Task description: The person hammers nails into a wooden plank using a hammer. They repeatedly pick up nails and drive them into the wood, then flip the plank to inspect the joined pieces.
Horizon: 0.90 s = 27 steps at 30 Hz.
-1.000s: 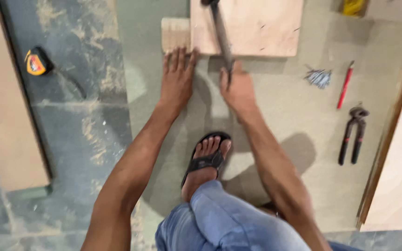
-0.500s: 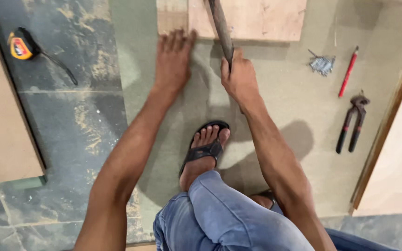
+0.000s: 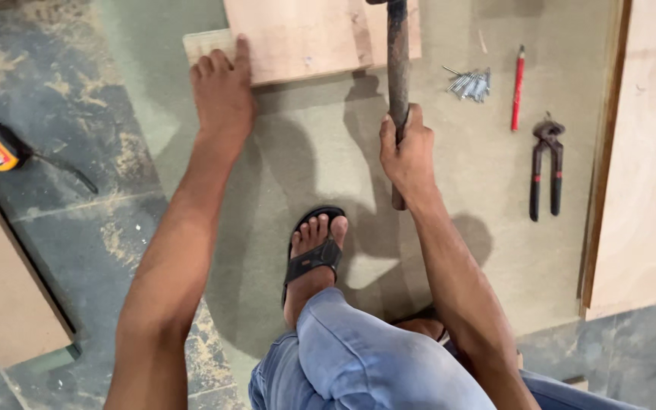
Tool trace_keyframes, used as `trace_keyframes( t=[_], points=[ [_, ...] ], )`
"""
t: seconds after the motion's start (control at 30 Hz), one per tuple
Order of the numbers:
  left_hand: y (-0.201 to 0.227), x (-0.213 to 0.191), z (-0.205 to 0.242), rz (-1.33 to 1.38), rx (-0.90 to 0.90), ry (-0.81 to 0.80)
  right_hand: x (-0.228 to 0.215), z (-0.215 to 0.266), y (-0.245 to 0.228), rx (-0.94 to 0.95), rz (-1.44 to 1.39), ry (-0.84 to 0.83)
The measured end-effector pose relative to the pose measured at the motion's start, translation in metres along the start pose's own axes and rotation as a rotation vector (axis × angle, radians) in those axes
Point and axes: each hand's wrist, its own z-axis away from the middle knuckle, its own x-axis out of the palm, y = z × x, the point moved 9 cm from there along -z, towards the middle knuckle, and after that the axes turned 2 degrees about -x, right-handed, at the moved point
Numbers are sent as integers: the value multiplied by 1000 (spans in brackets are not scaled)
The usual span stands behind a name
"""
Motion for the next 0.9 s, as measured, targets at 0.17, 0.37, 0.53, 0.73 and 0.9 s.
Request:
trace_keyframes(
  t=[0.17,0.37,0.53,0.73,0.9],
  points=[
    [79,-27,-12,116,89,71,-61,-11,-4,-24,20,103],
    [236,30,-12,56,342,-132,-137,4,-14,-93,-313,389],
    [241,64,-8,-214,289,-280,-101,-24,-29,-258,281,256],
    [236,53,-11,-83,267,-218,-107,-28,27,67,-15,119],
    [232,70,-15,-47,250,-359,-109,-21,24,-100,-150,372]
  ],
)
